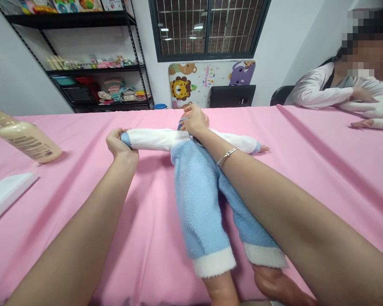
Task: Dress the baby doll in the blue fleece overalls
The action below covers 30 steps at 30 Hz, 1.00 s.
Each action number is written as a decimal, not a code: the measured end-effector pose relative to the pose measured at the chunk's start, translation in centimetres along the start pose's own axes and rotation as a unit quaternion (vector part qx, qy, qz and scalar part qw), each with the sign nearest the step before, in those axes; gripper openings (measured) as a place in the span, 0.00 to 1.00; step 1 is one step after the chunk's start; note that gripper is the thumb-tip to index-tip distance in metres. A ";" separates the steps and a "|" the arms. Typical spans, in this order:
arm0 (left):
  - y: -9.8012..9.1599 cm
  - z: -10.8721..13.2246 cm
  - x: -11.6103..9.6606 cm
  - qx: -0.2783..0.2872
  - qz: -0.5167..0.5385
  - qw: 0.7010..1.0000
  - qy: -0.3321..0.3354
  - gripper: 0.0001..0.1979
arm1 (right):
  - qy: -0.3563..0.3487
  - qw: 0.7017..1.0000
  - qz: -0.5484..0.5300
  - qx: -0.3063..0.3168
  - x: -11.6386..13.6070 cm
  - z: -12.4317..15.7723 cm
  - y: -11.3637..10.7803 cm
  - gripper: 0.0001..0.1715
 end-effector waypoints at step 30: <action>3.4 5.4 6.1 0.451 -0.459 0.755 0.124 0.26 | 0.097 0.944 -0.066 0.309 -8.4 9.5 -9.0 0.31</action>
Point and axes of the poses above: each hand's wrist, its own z-axis away from the middle knuckle, its own y-axis out of the palm, x = y × z, the point moved 7 cm from there along -z, towards the middle knuckle, and after that the axes turned 1 degree about x, right-handed, at the moved point
